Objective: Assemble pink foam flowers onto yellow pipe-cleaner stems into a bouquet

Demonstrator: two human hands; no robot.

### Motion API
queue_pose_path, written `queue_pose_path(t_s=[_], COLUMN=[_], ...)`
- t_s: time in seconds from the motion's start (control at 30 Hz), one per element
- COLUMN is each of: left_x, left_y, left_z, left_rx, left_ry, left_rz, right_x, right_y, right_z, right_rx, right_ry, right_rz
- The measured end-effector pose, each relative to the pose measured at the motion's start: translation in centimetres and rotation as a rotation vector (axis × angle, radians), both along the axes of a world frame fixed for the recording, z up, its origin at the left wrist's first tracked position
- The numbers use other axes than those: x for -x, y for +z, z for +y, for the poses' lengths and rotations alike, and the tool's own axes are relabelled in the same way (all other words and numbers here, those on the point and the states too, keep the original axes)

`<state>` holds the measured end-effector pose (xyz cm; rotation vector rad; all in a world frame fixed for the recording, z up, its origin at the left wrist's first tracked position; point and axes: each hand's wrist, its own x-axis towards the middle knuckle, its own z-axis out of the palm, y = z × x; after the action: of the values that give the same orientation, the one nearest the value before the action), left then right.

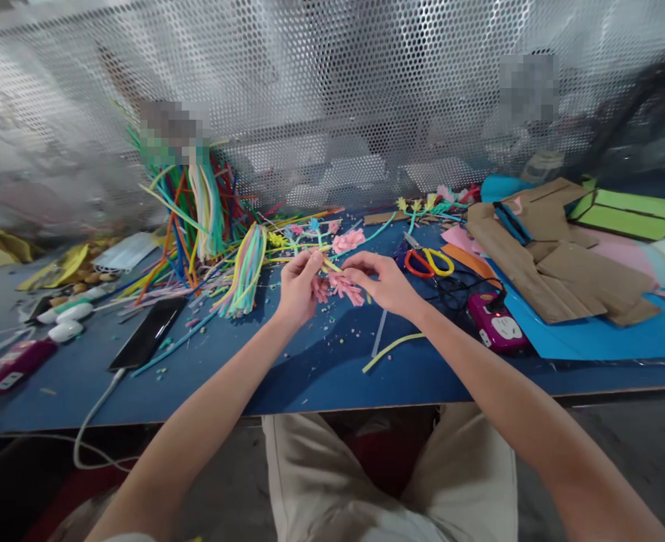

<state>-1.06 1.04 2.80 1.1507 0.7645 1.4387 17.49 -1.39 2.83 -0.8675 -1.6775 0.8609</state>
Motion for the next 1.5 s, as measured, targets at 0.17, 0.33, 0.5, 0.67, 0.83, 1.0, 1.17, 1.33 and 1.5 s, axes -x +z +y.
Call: queue_pose_path(t_s=[0.17,0.33,0.5,0.67,0.83,1.0,1.17,1.33,1.5], left_x=[0.2,0.2,0.1,0.0,0.2,0.9,1.3,1.5,1.5], left_y=[0.3,0.0,0.6,2.2,2.9,2.7,2.4,2.5,2.3], left_z=[-0.6,-0.9,-1.3,-2.5,-2.7,-1.8,-1.4,-1.3,-1.0], left_rx=[0.056,0.014,-0.042,-0.087,-0.101,-0.103,-0.105,-0.16,-0.265], left_ry=[-0.085,-0.051,0.082,0.069,-0.03,-0.078,-0.089,-0.058,-0.068], left_rz=[0.019,0.146,0.213,0.209,0.182,0.233,0.291,0.357,0.433], right_x=[-0.5,-1.0,-1.2,-1.0,-0.8,-0.8,-1.1,-1.7,-2.2], right_y=[-0.3,-0.8,-0.5,0.1,0.9,1.5,1.4,1.0,2.0], right_z=[0.7,1.1,0.5,-0.5,-1.2,-1.4,-1.0,-0.4,-0.9], right_rx=[-0.009,-0.283,-0.324,-0.257,-0.274,-0.341,-0.401,-0.438,-0.627], right_ry=[-0.062,-0.2,-0.271,-0.375,-0.4,-0.406,-0.349,-0.351,-0.456], right_rz=[-0.058,-0.195,-0.108,-0.026,-0.028,-0.057,-0.108,-0.162,-0.328])
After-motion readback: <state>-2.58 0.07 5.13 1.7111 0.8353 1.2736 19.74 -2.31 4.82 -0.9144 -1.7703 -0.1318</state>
